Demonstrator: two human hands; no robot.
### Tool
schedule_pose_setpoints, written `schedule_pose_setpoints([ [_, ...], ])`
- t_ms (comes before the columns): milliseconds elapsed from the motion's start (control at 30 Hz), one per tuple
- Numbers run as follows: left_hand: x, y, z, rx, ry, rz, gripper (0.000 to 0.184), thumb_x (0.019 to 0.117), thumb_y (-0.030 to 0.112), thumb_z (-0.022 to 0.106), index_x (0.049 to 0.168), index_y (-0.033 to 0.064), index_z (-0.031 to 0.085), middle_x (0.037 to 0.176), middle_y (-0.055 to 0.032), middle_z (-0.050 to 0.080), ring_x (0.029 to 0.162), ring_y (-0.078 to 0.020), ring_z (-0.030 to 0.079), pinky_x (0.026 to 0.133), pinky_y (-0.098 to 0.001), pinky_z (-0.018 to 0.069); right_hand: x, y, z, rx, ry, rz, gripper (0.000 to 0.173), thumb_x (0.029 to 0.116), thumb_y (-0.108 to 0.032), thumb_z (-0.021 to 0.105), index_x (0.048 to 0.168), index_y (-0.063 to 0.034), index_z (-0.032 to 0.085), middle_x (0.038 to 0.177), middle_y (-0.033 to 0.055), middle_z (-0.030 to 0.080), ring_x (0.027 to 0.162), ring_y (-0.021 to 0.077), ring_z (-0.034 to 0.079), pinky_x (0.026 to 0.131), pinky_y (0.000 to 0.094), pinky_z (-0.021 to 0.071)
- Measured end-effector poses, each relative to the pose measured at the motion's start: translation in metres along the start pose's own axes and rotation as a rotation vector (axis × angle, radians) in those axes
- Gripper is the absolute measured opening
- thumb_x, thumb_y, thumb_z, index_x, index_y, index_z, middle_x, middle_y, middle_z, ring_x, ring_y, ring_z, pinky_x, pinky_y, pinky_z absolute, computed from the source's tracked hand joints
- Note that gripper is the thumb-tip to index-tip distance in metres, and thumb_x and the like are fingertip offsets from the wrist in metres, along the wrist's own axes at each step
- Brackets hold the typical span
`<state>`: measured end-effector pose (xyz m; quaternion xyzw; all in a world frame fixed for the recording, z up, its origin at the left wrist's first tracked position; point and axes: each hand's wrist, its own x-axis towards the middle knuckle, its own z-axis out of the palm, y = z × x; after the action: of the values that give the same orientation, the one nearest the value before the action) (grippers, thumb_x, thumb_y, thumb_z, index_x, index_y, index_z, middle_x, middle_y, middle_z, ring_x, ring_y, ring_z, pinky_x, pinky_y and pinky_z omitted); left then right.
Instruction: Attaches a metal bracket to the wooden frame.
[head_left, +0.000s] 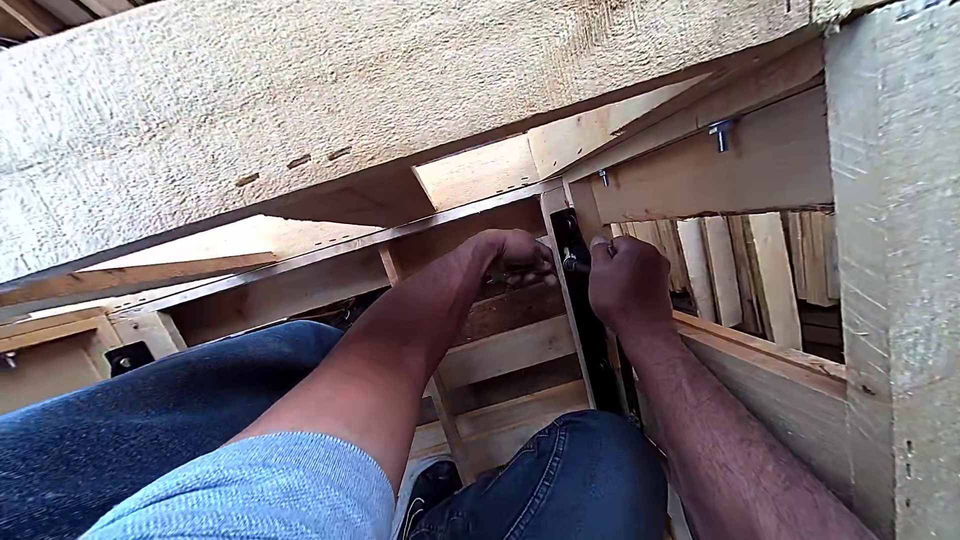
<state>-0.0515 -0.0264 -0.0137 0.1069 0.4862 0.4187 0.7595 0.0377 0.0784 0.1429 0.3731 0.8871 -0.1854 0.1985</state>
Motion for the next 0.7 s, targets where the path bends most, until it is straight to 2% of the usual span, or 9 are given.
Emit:
schedule_pose_setpoints([
  [100, 0.005, 0.002, 0.001, -0.112, 0.022, -0.023, 0.017, 0.1034, 0.008, 0.053, 0.117, 0.0019, 0.061, 0.091, -0.0096, 0.072, 0.051, -0.0073, 0.056, 0.043, -0.0195, 0.0431, 0.000, -0.002, 0.002, 0.001, 0.006, 0.010, 0.047, 0.1097, -0.036, 0.045, 0.075, -0.0058, 0.055, 0.069, 0.0121, 0.055, 0.065, 0.0288, 0.058, 0.058, 0.0501, 0.0459],
  [233, 0.009, -0.008, 0.002, -0.177, 0.038, 0.015, 0.023, 0.1036, 0.012, 0.055, 0.125, 0.0048, 0.061, 0.090, -0.0082, 0.069, 0.054, -0.0069, 0.057, 0.043, -0.0183, 0.0429, 0.001, -0.002, 0.002, -0.014, 0.016, 0.021, 0.047, 0.1098, -0.035, 0.045, 0.072, -0.0070, 0.052, 0.067, 0.0113, 0.053, 0.063, 0.0271, 0.057, 0.056, 0.0485, 0.0444],
  [367, 0.007, -0.001, 0.004, -0.241, 0.099, -0.008, 0.013, 0.1012, 0.008, 0.058, 0.111, 0.0010, 0.061, 0.086, -0.0099, 0.068, 0.060, -0.0120, 0.063, 0.050, -0.0227, 0.0512, 0.001, -0.001, 0.003, -0.014, 0.021, 0.024, 0.047, 0.1099, -0.035, 0.045, 0.073, -0.0069, 0.053, 0.067, 0.0115, 0.054, 0.063, 0.0268, 0.057, 0.057, 0.0481, 0.0448],
  [500, 0.002, 0.010, 0.006, -0.189, 0.099, -0.040, 0.009, 0.0981, 0.002, 0.059, 0.107, -0.0008, 0.058, 0.076, -0.0099, 0.064, 0.052, -0.0127, 0.059, 0.047, -0.0236, 0.0516, 0.000, -0.003, 0.002, -0.015, 0.023, 0.030, 0.047, 0.1096, -0.035, 0.045, 0.072, -0.0080, 0.051, 0.065, 0.0098, 0.051, 0.061, 0.0256, 0.055, 0.055, 0.0464, 0.0428],
  [700, 0.000, 0.023, 0.002, -0.164, 0.063, -0.132, 0.011, 0.0931, 0.001, 0.059, 0.103, 0.0007, 0.061, 0.077, -0.0126, 0.068, 0.054, -0.0158, 0.063, 0.048, -0.0268, 0.0531, 0.000, -0.003, 0.003, -0.020, 0.035, 0.037, 0.047, 0.1097, -0.036, 0.045, 0.072, -0.0093, 0.051, 0.065, 0.0086, 0.052, 0.060, 0.0244, 0.055, 0.054, 0.0450, 0.0428],
])
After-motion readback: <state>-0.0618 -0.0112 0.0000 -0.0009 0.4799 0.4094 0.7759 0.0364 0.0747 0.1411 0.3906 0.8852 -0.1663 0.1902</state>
